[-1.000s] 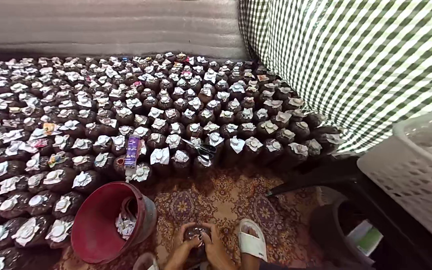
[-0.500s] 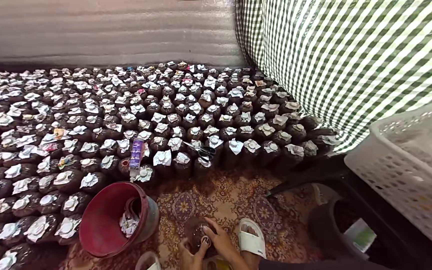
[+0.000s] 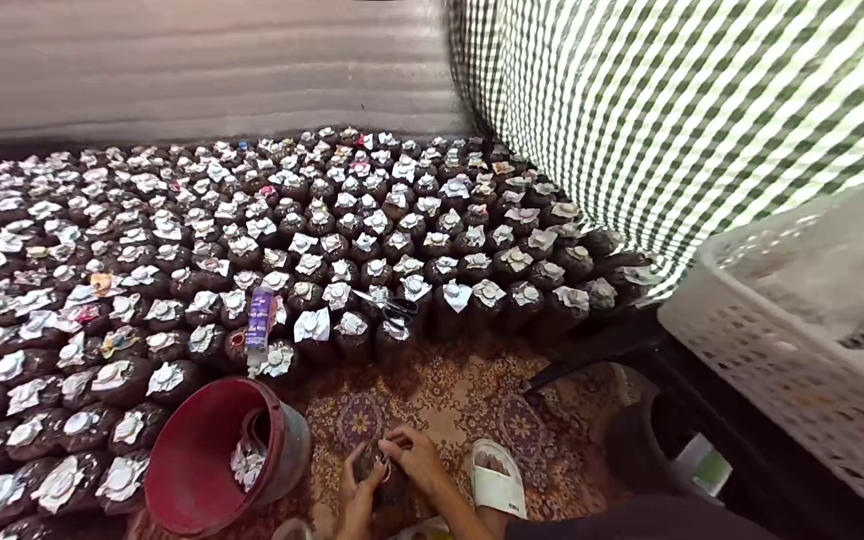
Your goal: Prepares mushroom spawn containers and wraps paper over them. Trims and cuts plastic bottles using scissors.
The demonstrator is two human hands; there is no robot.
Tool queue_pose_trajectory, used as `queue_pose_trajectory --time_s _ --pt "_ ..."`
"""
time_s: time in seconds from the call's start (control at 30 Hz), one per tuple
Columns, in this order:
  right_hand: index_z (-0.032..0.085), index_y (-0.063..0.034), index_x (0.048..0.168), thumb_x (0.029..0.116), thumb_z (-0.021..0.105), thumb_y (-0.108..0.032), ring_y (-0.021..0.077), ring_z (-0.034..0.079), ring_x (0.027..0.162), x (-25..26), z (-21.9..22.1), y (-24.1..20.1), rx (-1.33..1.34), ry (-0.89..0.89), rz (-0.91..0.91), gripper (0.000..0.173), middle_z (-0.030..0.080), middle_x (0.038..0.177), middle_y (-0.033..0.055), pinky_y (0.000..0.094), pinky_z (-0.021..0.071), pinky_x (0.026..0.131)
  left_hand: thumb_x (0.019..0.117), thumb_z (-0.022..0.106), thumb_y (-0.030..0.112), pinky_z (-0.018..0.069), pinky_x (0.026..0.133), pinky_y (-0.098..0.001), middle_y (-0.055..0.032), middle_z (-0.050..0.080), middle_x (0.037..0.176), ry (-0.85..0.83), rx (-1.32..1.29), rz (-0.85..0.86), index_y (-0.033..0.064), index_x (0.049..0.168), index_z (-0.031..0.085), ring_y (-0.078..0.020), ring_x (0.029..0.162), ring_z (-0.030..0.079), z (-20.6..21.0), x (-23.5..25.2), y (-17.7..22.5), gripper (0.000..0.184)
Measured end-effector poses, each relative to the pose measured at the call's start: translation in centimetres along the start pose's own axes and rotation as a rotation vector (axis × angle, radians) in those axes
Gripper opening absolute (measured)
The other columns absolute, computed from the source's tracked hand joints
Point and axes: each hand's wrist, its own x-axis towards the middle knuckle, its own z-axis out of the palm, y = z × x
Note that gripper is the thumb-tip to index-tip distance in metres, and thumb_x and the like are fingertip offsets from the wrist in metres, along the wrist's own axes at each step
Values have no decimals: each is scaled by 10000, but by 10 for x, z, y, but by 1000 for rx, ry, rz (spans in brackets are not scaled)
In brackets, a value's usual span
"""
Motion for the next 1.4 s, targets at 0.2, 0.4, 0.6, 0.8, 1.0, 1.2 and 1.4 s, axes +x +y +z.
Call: queue_pose_trajectory --time_s 0.2,0.4,0.6,0.8,1.0,1.2,1.4 --pt "638 -101 1386 975 692 -370 250 566 1330 -34 16 19 53 40 12 494 613 1410 136 451 438 1142 928 772 277 559 826 -555 -317 541 1327 236 -63 -216 -24 1473 368 -418 1108 608 6 -42 -1 741" --pt "540 -58 1440 1000 598 -174 350 516 1348 -46 36 25 39 50 54 459 494 1479 235 498 452 1106 895 740 251 523 1014 -464 -164 565 1428 -221 250 -5 82 1446 526 -269 1244 600 -24 3 2 615" --pt "677 -54 1211 941 681 -228 281 604 1155 -6 23 20 -45 52 0 322 628 1233 178 437 500 1004 935 734 238 553 908 -420 -142 676 1175 -116 244 16 42 1255 641 -224 1043 666 -9 20 14 387" --pt "522 -70 1484 989 678 -343 298 539 1352 -42 15 35 317 61 84 586 516 1503 183 490 473 1101 1019 624 238 511 989 -482 -177 592 1376 -126 100 -71 43 1377 578 -281 1216 596 -9 16 11 410" --pt "604 -34 1379 1019 626 -230 276 612 1231 -41 29 34 246 191 -2 411 609 1370 188 444 502 1051 981 648 161 508 1005 -414 -111 665 1284 -44 222 131 51 1239 669 -202 1179 625 -8 19 1 281" --pt "641 -78 1356 999 681 -281 255 658 1131 -28 9 24 248 119 54 413 654 1310 163 435 542 941 1054 560 266 491 1028 -470 -179 610 1356 -73 214 35 45 1365 592 -273 1223 601 -7 21 11 383" --pt "660 -99 1337 1025 639 -350 305 664 1163 -35 -14 18 257 -1 189 401 662 1313 154 523 566 923 1023 351 685 469 969 -671 -251 441 1506 57 -299 -616 118 1551 347 -440 1310 500 -16 7 -3 775"
